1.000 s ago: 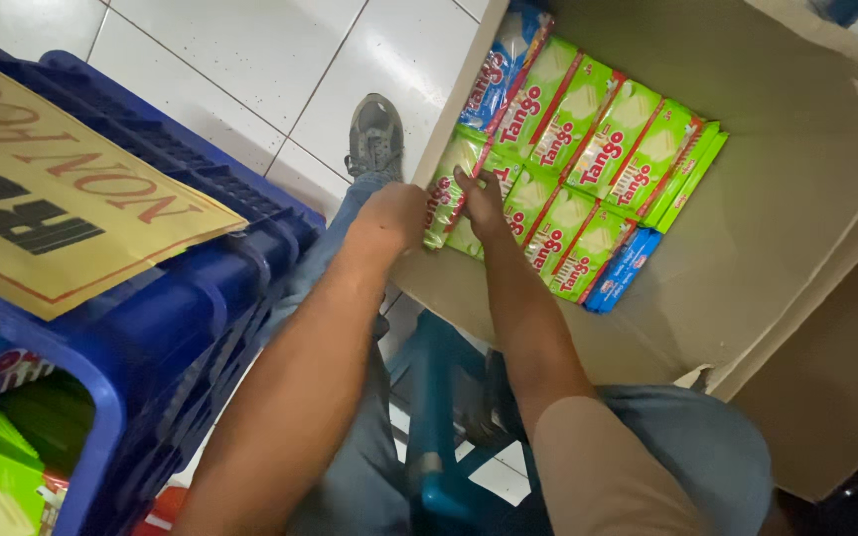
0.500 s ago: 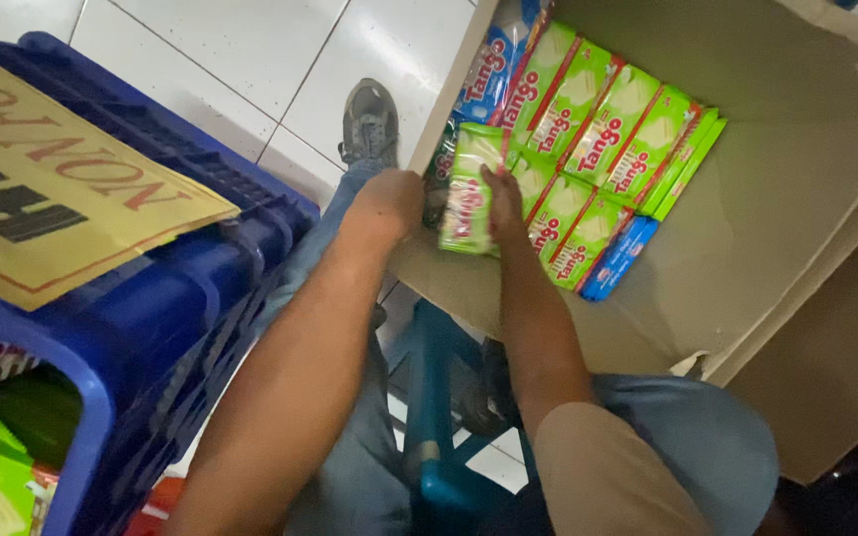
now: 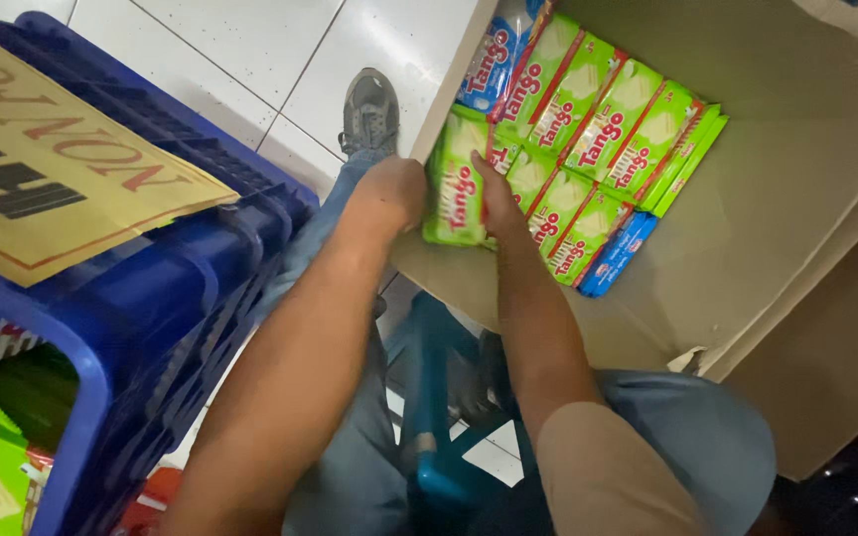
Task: The person transfers packets of Tango drink mix from a blue crate into a cardboard box. They pick up the packets and place them one by one into the box, arranging them in neat rows.
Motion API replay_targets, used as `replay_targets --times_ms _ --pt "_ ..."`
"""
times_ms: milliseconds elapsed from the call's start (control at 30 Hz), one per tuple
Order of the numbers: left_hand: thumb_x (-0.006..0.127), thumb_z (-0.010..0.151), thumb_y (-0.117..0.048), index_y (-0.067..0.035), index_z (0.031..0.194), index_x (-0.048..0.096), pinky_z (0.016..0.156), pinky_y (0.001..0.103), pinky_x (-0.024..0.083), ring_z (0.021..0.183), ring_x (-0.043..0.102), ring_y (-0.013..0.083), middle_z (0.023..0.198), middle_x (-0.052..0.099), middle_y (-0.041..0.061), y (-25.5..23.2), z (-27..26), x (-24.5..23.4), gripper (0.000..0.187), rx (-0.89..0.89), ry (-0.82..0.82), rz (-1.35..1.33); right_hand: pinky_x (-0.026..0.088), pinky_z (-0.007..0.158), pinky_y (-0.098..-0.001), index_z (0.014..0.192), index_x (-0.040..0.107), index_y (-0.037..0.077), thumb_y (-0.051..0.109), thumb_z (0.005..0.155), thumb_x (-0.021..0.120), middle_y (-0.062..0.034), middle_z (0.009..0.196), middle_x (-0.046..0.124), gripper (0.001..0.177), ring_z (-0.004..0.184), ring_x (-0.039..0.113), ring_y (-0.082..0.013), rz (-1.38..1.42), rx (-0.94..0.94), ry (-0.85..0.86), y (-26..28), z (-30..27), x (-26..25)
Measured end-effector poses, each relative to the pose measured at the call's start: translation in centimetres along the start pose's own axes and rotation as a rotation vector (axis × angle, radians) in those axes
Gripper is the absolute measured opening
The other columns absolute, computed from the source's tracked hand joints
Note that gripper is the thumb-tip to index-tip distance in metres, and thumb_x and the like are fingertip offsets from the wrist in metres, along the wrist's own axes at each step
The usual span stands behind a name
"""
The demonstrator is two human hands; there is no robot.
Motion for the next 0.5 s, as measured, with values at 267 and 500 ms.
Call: replay_targets --times_ms 267,500 --pt "0.057 0.073 -0.001 0.006 0.098 0.061 0.062 0.046 0.055 0.078 0.063 0.0353 0.088 0.062 0.024 -0.3 0.4 -0.1 0.026 -0.109 0.136 0.118 0.046 0.082 -0.0386 0.108 0.048 -0.002 0.040 0.080 0.067 -0.0169 0.089 0.060 0.054 0.086 0.061 -0.0263 -0.399 -0.353 -0.292 -0.5 4.8 -1.2" --pt "0.061 0.069 -0.001 0.007 0.096 0.060 0.058 0.052 0.053 0.074 0.062 0.0383 0.084 0.061 0.025 1.2 0.6 1.1 0.028 -0.031 0.083 -0.009 0.024 0.106 -0.0448 0.135 0.025 0.007 0.054 0.073 0.069 -0.0242 0.131 0.038 0.090 0.124 0.035 -0.0371 -0.726 -0.318 -0.527 -1.3 4.8 -0.2"
Point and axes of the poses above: each hand's wrist, its own z-axis towards the middle knuckle, its own x-axis out of the palm, y = z × x, the point moved 4 cm from there along z, towards the middle knuckle
